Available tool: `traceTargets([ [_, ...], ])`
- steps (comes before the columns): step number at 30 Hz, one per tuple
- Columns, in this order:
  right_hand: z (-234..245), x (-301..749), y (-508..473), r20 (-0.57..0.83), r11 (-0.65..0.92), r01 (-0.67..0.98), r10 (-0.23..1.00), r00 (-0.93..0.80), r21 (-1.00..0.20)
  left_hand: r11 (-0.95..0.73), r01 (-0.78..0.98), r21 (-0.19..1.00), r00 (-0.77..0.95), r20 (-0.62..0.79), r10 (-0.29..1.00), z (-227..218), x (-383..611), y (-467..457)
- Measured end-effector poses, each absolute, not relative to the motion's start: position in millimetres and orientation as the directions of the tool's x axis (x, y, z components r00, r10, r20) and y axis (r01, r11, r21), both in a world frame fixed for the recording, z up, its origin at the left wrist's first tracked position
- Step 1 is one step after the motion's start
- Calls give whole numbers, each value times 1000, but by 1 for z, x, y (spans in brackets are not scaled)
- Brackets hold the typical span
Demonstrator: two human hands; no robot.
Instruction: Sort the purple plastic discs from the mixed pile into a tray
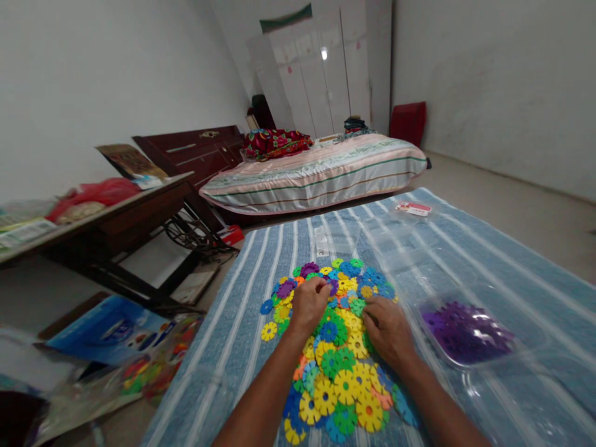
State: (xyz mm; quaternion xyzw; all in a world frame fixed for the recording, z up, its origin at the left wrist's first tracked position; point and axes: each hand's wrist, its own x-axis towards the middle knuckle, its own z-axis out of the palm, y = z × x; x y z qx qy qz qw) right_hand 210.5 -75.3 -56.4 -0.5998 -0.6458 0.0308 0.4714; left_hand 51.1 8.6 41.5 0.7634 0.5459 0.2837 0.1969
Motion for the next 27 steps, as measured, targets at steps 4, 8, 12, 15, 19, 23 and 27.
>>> traceTargets([
  [4,-58,211,-75,546,266,750,825,148,-606,-204,444,872,265,89,960,55,93,-16],
  [8,-56,210,-76,496,196,733,841,215,-651,-168,299,939,431,25,902,61,142,-43],
  [12,-55,209,-77,509,209,715,828,233,-667,-439,503,745,452,206,868,55,145,-36],
  [15,-58,211,-76,541,274,730,827,154,-626,-532,748,397,451,284,846,47,115,-10],
  [19,-63,212,-74,568,284,747,809,150,-601,-393,918,47,380,172,909,35,72,23],
  [23,-62,211,-75,564,277,743,810,160,-609,-364,929,-67,367,44,929,27,52,40],
  [27,-61,211,-75,561,278,747,814,151,-605,-372,926,-72,373,9,928,24,50,47],
])
